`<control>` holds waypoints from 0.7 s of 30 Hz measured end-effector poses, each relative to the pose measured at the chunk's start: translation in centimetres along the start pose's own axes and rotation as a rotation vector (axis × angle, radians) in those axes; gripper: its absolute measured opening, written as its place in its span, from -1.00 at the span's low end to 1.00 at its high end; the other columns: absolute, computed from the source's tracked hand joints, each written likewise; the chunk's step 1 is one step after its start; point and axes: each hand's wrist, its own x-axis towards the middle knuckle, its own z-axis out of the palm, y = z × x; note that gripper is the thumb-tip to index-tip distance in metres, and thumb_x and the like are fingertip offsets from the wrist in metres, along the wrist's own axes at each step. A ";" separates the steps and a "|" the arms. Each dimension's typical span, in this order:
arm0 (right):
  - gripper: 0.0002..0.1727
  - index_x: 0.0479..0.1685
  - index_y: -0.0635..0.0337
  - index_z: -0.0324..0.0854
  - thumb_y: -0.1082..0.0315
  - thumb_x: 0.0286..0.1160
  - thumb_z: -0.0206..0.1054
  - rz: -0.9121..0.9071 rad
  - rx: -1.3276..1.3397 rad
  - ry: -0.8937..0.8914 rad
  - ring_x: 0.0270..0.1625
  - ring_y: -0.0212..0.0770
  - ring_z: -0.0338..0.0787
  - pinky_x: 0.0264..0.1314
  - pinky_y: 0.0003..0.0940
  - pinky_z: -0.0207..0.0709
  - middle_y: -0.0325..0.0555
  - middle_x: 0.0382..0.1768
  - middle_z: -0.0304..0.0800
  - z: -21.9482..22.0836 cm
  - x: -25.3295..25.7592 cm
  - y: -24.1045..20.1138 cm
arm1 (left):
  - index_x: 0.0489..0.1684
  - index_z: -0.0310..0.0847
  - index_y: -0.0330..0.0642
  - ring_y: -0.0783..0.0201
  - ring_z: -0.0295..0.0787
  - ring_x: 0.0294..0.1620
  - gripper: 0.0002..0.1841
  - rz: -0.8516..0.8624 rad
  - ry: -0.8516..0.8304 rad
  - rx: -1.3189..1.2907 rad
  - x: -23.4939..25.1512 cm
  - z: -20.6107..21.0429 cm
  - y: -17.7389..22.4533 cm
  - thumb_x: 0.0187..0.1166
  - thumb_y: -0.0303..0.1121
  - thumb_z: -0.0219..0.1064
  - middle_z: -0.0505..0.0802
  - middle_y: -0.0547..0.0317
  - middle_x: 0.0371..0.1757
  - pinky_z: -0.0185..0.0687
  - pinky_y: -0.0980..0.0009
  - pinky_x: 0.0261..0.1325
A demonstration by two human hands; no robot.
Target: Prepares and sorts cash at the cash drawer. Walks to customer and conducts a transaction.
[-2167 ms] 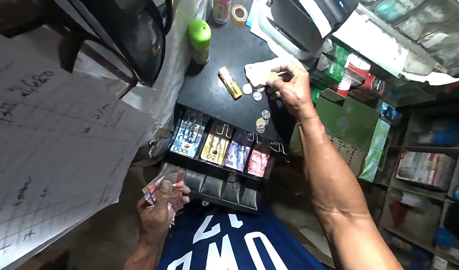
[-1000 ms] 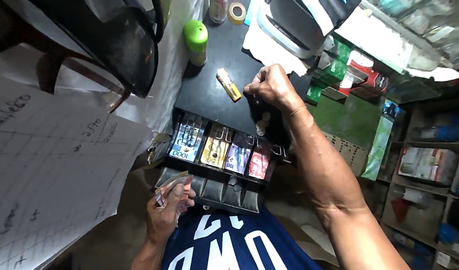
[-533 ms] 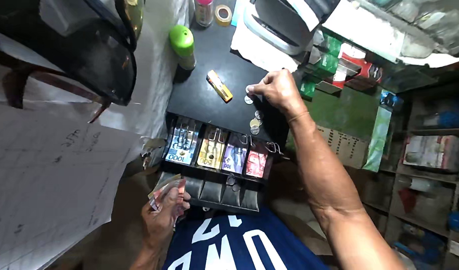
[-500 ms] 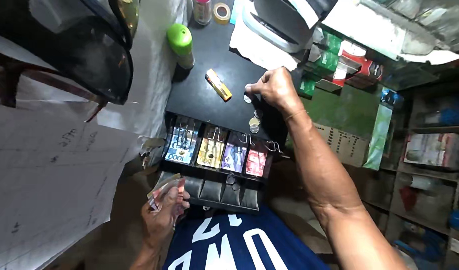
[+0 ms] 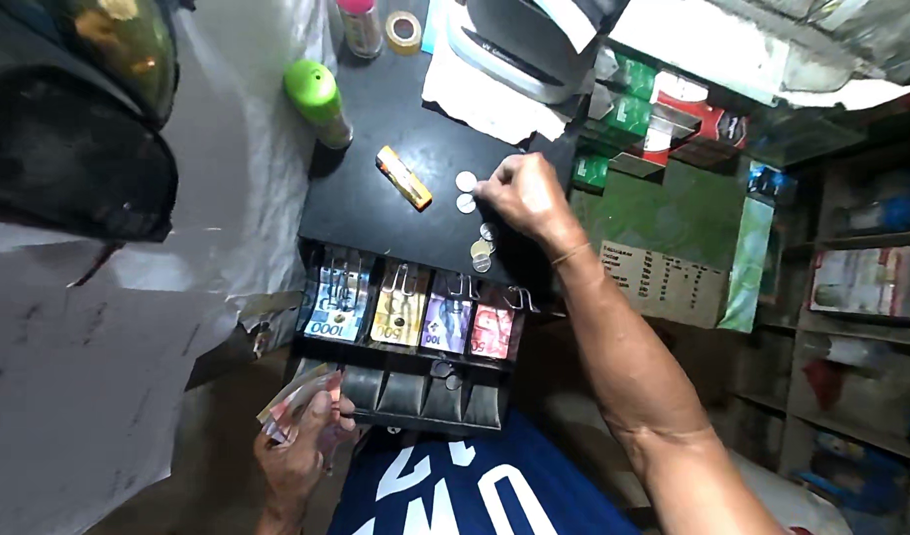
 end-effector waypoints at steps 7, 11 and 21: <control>-0.62 -0.18 0.24 0.70 0.04 0.47 0.48 0.032 -0.188 -0.126 -0.02 0.14 0.82 -0.06 0.21 0.61 0.12 -0.17 0.82 1.1 -0.5 -2.7 | 0.06 0.72 -0.01 0.37 0.89 -0.47 -0.75 -0.001 0.046 0.063 0.0 0.6 0.1 0.62 -0.10 0.41 0.95 0.34 -0.33 0.87 0.46 -0.40; -0.70 -0.43 0.22 0.66 0.17 0.38 0.56 -0.132 0.087 -0.128 -0.36 -0.13 0.70 -0.25 -0.05 0.55 -0.08 -0.46 0.70 0.8 0.4 0.0 | 0.09 0.71 0.02 0.38 0.89 -0.47 -0.73 0.019 0.081 0.075 -0.2 0.6 -0.3 0.61 -0.08 0.42 0.95 0.37 -0.33 0.87 0.46 -0.40; -0.89 -0.29 0.23 0.52 0.46 0.64 0.26 -0.095 0.995 -0.089 -0.71 -0.45 0.59 -0.79 -0.62 0.33 -0.06 -0.32 0.90 -1.2 -1.5 5.4 | 0.06 0.73 0.04 0.40 0.88 -0.46 -0.71 0.024 0.146 0.123 -0.6 1.3 -0.2 0.58 -0.03 0.45 0.94 0.38 -0.33 0.87 0.47 -0.38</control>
